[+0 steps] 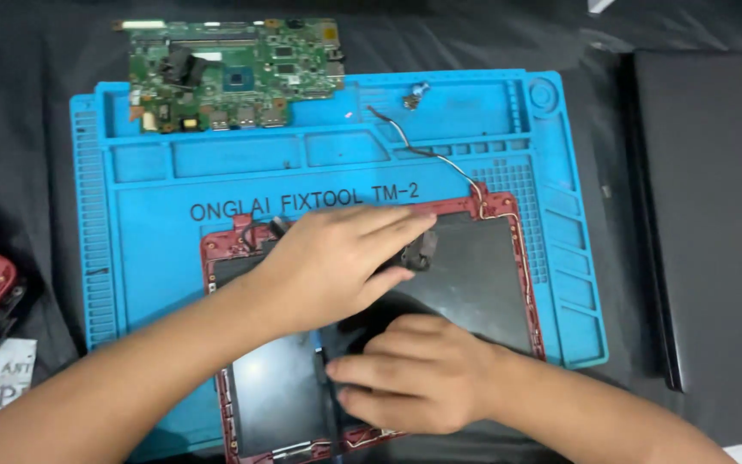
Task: The person works on a disassembled red laptop on a blue silicone repair mat, prying along the display bezel by hand, lifting the old screen panel out of the rear cover, seating a new black screen panel into the lid, and using a screwdriver to drive screws along the top edge of the frame.
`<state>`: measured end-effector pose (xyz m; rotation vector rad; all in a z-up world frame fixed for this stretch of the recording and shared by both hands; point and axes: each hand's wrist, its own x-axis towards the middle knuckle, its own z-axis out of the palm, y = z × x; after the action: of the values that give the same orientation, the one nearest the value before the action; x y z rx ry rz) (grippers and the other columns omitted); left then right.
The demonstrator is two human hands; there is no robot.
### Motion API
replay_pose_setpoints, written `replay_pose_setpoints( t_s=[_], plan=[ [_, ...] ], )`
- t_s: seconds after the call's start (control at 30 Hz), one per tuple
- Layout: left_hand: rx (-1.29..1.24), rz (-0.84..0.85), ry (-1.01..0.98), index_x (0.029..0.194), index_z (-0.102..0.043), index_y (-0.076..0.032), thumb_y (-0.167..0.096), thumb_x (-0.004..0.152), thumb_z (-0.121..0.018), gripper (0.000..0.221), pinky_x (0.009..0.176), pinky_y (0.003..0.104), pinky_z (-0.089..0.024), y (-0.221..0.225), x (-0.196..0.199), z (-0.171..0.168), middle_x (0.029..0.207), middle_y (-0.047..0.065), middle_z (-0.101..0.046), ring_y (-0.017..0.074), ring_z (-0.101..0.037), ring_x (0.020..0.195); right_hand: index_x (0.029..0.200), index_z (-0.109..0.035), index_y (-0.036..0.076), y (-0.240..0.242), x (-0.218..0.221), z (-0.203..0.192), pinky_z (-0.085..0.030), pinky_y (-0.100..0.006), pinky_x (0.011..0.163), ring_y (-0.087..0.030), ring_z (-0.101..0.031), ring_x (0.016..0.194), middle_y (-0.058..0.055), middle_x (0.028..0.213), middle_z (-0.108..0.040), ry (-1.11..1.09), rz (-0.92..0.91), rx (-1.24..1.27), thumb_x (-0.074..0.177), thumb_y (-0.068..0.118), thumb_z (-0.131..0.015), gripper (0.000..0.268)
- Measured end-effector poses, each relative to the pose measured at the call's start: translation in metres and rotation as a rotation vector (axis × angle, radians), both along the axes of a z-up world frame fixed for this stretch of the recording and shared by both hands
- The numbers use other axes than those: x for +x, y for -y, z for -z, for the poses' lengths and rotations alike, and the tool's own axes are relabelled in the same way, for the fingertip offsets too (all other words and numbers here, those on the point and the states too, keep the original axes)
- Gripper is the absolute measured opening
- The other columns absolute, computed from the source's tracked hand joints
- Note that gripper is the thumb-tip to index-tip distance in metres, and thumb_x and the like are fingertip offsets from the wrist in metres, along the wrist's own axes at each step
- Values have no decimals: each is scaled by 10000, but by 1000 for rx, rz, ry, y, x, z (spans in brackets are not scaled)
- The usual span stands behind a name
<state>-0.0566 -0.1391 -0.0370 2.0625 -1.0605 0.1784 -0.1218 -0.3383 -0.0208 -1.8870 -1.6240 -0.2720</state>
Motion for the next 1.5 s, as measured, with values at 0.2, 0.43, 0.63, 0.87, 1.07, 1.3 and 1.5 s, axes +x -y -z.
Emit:
replay_pose_setpoints(
  t_s=[0.2, 0.43, 0.63, 0.87, 1.07, 1.3, 1.5],
  plan=[
    [31, 19, 101, 1317, -624, -35, -200, 828, -801, 546, 897, 389, -570, 3, 1, 4, 1295, 116, -692, 286, -694, 1045, 1032, -700, 59, 8, 22, -29, -557, -382, 785, -298, -688, 928, -119, 1111, -654, 1, 661, 107, 791, 82, -846, 282],
    [74, -1, 257, 1235, -637, -66, -255, 809, -795, 492, 861, 379, -559, 5, -1, 1, 1267, 52, -667, 219, -655, 1064, 998, -722, 30, 47, 66, -19, -607, -242, 754, -62, -703, 811, -10, 918, -742, -1145, 657, 14, 788, -49, -803, 238],
    [111, 9, 346, 1133, -654, -114, -243, 850, -802, 345, 808, 376, -544, 6, -6, 5, 1227, 45, -658, 213, -649, 1072, 940, -702, -15, 56, 66, -12, -568, -239, 707, -69, -680, 796, -21, 855, -726, -1195, 544, -29, 846, -34, -810, 145],
    [-40, -132, 9, 1161, -696, -62, -171, 827, -792, 364, 785, 367, -576, 33, -3, -26, 1051, 97, -727, 273, -708, 917, 1109, -689, 16, 68, 77, -33, -572, -220, 705, -52, -686, 782, -2, 851, -725, -1248, 581, 117, 809, -54, -776, 320],
    [-82, -226, -104, 1177, -724, 0, -178, 867, -776, 361, 680, 372, -586, 51, -2, -14, 876, 136, -734, 281, -731, 754, 1053, -694, -2, 67, 76, -31, -590, -209, 697, -51, -713, 773, -8, 836, -728, -1063, 678, 119, 820, -58, -775, 253],
    [46, -249, 193, 1164, -679, 87, -212, 899, -773, 410, 756, 419, -585, 51, -3, -5, 952, 194, -720, 344, -712, 852, 958, -667, 4, 61, 77, -22, -577, -211, 715, -42, -672, 778, -1, 844, -693, -1043, 629, 141, 831, -66, -782, 185],
    [49, -265, 212, 1161, -684, 82, -141, 852, -747, 385, 730, 404, -578, 50, 0, 7, 903, 172, -707, 321, -704, 813, 873, -605, 34, 59, 77, -13, -542, -208, 685, -28, -605, 743, 33, 809, -633, -1041, 625, 111, 845, -61, -785, 205]
  ],
)
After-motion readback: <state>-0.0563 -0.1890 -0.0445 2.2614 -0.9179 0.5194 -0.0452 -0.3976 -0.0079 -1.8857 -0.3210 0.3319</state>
